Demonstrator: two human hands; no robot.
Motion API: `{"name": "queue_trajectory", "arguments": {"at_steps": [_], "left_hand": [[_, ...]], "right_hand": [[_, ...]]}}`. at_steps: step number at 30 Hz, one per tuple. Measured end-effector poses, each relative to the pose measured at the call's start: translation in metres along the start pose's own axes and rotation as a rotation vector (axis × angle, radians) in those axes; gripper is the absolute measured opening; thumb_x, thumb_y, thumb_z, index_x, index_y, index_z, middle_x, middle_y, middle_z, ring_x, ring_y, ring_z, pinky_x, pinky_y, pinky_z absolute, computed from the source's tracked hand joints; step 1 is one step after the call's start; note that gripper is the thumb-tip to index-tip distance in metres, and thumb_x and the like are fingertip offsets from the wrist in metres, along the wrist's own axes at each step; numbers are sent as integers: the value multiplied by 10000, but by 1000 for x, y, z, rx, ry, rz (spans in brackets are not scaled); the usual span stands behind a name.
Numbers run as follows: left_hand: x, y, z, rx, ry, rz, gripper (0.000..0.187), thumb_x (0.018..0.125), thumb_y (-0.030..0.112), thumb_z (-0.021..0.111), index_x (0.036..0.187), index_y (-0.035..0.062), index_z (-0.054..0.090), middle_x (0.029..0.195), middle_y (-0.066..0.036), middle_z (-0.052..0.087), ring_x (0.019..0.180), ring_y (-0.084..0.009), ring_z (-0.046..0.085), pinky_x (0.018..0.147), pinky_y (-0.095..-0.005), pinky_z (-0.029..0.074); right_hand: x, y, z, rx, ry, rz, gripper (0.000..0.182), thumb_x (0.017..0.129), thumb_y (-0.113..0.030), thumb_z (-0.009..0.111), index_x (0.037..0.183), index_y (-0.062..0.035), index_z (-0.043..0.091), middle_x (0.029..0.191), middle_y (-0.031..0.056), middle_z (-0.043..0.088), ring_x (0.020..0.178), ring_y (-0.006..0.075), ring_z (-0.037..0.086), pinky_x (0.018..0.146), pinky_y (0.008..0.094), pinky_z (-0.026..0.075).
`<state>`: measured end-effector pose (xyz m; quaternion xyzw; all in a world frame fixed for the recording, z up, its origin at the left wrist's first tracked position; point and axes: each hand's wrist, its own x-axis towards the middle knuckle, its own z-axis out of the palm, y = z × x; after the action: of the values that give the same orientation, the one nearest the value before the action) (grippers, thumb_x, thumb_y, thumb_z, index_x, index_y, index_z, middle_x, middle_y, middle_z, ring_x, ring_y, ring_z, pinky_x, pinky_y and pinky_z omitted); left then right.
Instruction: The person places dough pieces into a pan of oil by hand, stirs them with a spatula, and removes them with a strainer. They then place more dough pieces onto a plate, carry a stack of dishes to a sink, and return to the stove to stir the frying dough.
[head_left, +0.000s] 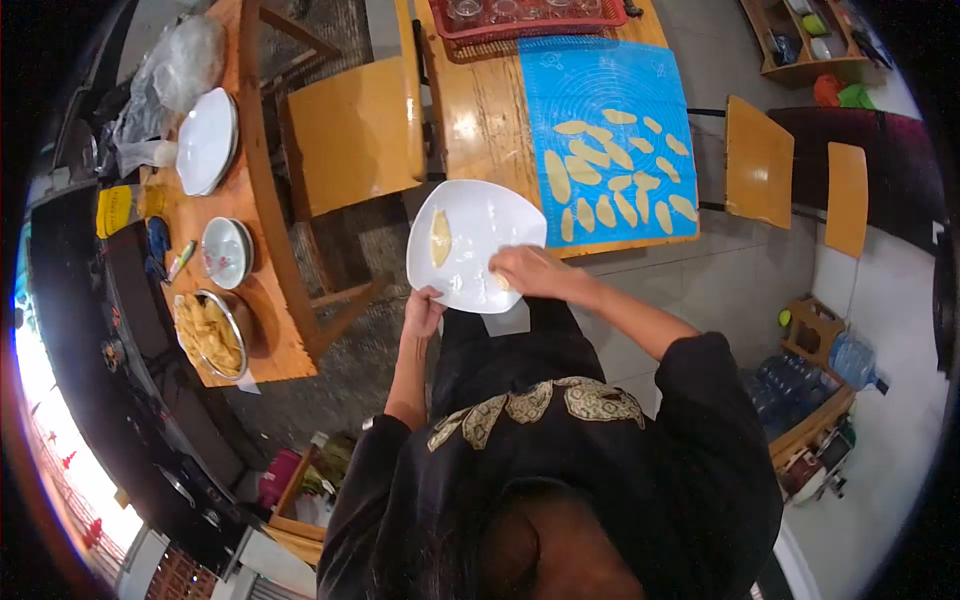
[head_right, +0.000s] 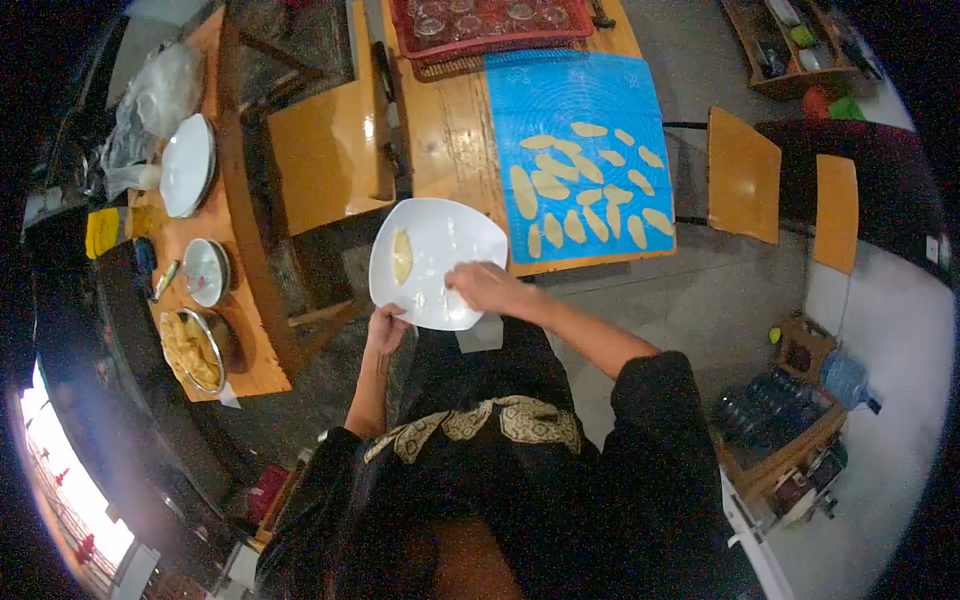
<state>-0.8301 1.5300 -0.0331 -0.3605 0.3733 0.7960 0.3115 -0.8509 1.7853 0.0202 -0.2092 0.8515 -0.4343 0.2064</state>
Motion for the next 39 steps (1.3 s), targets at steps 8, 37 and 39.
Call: {"name": "queue_trajectory", "arguments": {"at_steps": [8,37,39], "left_hand": [[33,-79,-13,-257,70,17,586,709,-42,442,1290,-48,360,1271,-177,493,1151,-327,506,956,-462,447],[110,-64,34,-378,120,77,489,756,-24,430,1241,-38,365,1208,-151,493,1103,-296,514,946,-430,453],[112,-68,36,-288,151,152,488,757,-17,436,1240,-14,364,1149,-136,503,1043,-265,530,924,-390,457]], "right_hand": [[54,112,-77,-61,489,277,229,802,-127,613,1023,-69,621,923,106,610,783,309,597,680,383,492],[45,197,-76,-319,380,286,127,808,-99,566,924,-48,579,905,145,586,839,351,585,710,447,479],[37,175,-77,-320,370,286,115,812,-107,569,914,-56,585,900,139,599,836,345,589,699,444,482]]}}
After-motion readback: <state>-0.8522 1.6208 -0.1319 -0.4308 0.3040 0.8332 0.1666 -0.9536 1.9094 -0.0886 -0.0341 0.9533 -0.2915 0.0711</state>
